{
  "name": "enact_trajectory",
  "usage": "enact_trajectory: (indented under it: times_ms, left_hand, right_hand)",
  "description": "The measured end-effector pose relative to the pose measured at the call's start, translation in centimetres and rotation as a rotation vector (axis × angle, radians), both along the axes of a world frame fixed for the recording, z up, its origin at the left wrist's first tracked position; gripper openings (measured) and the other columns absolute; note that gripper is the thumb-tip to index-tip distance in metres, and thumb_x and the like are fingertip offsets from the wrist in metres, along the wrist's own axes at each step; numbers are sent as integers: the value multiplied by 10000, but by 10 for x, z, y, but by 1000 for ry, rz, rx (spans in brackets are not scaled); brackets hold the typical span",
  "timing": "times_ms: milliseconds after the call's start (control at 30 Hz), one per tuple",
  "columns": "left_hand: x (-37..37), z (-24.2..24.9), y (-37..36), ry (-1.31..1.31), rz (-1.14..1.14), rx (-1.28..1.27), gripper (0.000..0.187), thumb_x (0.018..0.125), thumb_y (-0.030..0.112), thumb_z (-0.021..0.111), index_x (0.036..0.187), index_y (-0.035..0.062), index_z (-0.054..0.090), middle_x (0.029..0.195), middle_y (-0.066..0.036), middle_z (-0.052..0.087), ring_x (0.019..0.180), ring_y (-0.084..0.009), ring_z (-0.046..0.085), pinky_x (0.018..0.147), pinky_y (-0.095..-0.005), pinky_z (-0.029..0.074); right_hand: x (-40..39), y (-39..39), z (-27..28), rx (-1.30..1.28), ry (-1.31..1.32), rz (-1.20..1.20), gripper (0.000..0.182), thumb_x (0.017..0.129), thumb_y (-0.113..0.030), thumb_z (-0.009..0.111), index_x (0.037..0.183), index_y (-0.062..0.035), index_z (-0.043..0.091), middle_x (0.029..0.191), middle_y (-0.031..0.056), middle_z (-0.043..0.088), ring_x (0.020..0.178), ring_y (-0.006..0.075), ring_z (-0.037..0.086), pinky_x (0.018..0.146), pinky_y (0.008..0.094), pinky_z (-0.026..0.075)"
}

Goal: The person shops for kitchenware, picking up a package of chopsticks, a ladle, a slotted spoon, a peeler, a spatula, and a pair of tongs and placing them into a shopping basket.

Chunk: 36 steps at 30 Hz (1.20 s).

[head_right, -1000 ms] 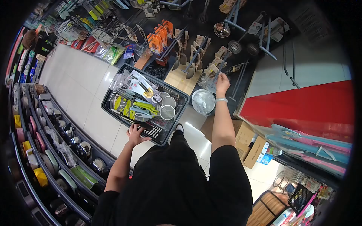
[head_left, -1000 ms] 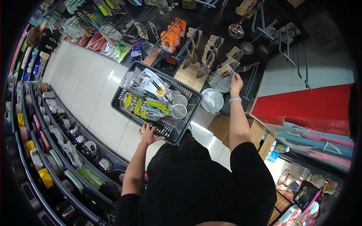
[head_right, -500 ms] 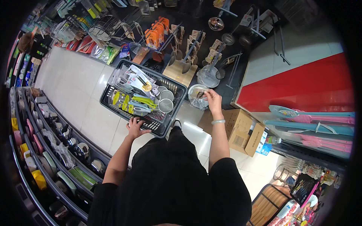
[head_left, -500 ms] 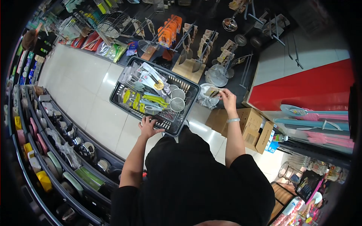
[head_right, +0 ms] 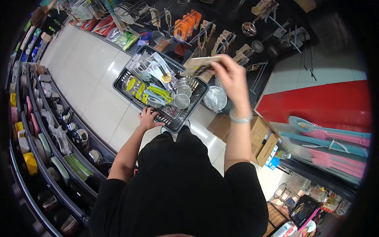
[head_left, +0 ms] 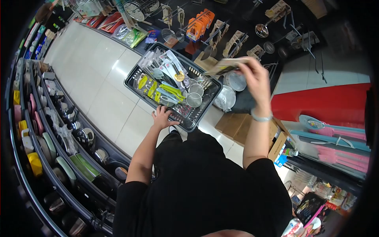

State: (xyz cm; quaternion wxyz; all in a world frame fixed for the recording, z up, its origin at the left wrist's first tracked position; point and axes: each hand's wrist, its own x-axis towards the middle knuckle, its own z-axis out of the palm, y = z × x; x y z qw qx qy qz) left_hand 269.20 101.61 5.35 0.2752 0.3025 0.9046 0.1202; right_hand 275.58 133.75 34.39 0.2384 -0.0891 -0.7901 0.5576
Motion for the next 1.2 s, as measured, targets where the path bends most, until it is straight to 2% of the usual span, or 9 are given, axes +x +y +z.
enact_trajectory:
  times_ms: [167, 367, 500, 567, 700, 833, 967, 1067, 1200]
  left_hand:
    - [0, 1, -1, 7, 34, -7, 773, 482, 661, 735, 1102, 211, 628, 1339, -83, 367, 1331, -326, 179, 988, -659, 147]
    - [-1, -2, -2, 13, 17, 12, 796, 474, 676, 730, 1112, 211, 629, 1311, -69, 378, 1315, -329, 194, 969, -663, 165]
    - [-1, -1, -1, 22, 19, 26, 783, 482, 673, 731, 1112, 218, 629, 1309, -69, 383, 1316, -338, 192, 965, -663, 167]
    - [-1, 1, 0, 11, 0, 23, 779, 484, 675, 729, 1116, 232, 626, 1313, -69, 380, 1316, -344, 192, 962, -666, 165]
    - [-2, 4, 4, -36, 28, 3, 780, 484, 668, 729, 1113, 218, 625, 1337, -60, 359, 1331, -336, 171, 977, -681, 144]
    - [-2, -2, 4, 6, 2, -23, 760, 489, 688, 715, 1101, 246, 624, 1321, -66, 366, 1315, -358, 182, 962, -649, 156]
    - [-1, 1, 5, 4, -4, -12, 783, 497, 684, 713, 1105, 201, 617, 1326, -84, 362, 1318, -363, 181, 956, -654, 168]
    - [-2, -2, 5, 18, -9, -27, 757, 490, 688, 717, 1096, 245, 611, 1301, -92, 377, 1311, -363, 193, 959, -625, 167]
    - [-2, 1, 8, 23, -15, -44, 804, 474, 692, 719, 1097, 195, 614, 1310, -108, 376, 1315, -367, 191, 931, -667, 195]
  right_hand:
    - [-65, -15, -122, 106, -184, 75, 109, 869, -79, 567, 874, 28, 585, 680, 71, 609, 613, 96, 598, 571, 257, 468]
    - [-108, -21, -212, 122, -298, 80, 168, 840, -122, 600, 951, 4, 607, 703, 126, 640, 657, 182, 642, 612, 307, 483]
    - [-124, -35, -196, 137, -345, 26, 470, 810, -119, 618, 1260, -92, 488, 848, 152, 665, 732, 220, 656, 678, 340, 505]
    - [-124, -36, -208, 122, -147, -9, 497, 809, -116, 620, 1283, -111, 471, 896, 154, 663, 751, 219, 655, 679, 346, 505]
    - [-87, -23, -241, -176, -109, -173, 277, 844, -104, 592, 1107, -21, 566, 888, 125, 668, 702, 160, 639, 643, 276, 504]
    - [-20, 17, -274, -351, -221, -623, 165, 881, -87, 544, 1022, -14, 587, 826, 104, 664, 719, 139, 638, 635, 258, 497]
    - [19, 102, -318, -153, -179, -1098, 195, 911, -151, 519, 1037, -22, 592, 875, 114, 667, 758, 170, 636, 700, 286, 495]
    - [26, 162, -329, -49, -130, -1004, 293, 933, -187, 487, 1174, -31, 545, 1011, 136, 643, 867, 175, 623, 722, 291, 486]
    - [6, 179, -257, -97, -138, -863, 382, 935, -159, 476, 1296, -46, 432, 1165, 144, 583, 920, 197, 609, 767, 310, 475]
